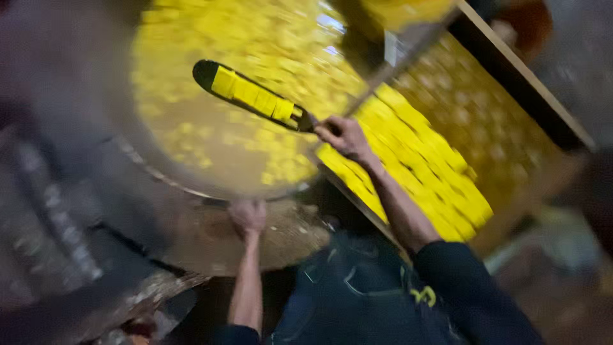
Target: The person uses a slotted spatula to scoop yellow tofu cubes from a large steaming pot and arranges them in a wooden tray. The person repeatedly transfers tofu from the pot to the tray, filling the tray with the cooked cubes.
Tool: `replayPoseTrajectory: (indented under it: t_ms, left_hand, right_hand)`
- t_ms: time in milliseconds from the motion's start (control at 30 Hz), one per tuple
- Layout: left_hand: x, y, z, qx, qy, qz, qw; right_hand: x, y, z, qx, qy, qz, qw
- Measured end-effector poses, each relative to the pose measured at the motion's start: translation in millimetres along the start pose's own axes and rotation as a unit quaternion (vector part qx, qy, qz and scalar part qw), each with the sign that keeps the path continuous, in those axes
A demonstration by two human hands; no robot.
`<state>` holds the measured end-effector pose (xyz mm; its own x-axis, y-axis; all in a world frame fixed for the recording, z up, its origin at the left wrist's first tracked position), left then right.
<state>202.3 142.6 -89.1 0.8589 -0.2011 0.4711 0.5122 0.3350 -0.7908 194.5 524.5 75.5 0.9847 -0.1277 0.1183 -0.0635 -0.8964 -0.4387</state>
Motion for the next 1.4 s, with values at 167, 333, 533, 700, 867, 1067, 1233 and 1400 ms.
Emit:
replayPoseTrajectory:
  t_ms: [167,333,533,700,867,1067,1233,1400]
  left_hand:
    - [39.0,-18.7,61.9,-0.007,0.21,0.226,0.951]
    - [52.6,-5.8,190.5,0.074,0.34,0.184,0.919]
    - [93.1,40.5,351.3,0.082,0.465,0.132,0.872]
    - [130.1,86.1,416.3,0.092,0.509,0.066,0.854]
    - [155.8,141.3,450.3,0.106,0.542,-0.009,0.834]
    - [166.2,219.2,526.2,0.032,0.615,-0.082,0.784]
    - [177.0,248.0,557.3,-0.134,0.646,-0.029,0.751]
    - [183.9,262.0,559.7,-0.193,0.628,-0.024,0.754]
  right_hand:
    - [200.6,-133.1,90.5,0.109,0.121,0.113,0.98]
    - [392.7,-232.4,140.9,0.216,0.202,0.152,0.943]
    - [521.2,-281.4,176.4,0.285,0.281,0.164,0.902]
    - [550.5,-285.3,197.4,0.367,0.274,0.128,0.88]
    - [561.7,-276.1,185.2,0.48,0.22,0.152,0.836]
    - [578.8,-278.8,160.1,0.526,0.247,0.142,0.801]
    - [612.8,-271.4,125.3,0.527,0.338,0.139,0.768]
    - [629.7,-249.8,113.6,0.494,0.378,0.055,0.781]
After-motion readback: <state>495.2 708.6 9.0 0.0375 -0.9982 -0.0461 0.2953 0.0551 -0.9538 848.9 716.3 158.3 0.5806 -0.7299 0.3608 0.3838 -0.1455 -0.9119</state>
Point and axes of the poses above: each hand's wrist, its own x-axis away from the middle knuckle, its own y-axis out of the palm, z = x × y, the point moved 5 cm from there along -x, towards the middle knuckle, and after that the axes turned 10 degrees about -z, right-handed, at the moved point
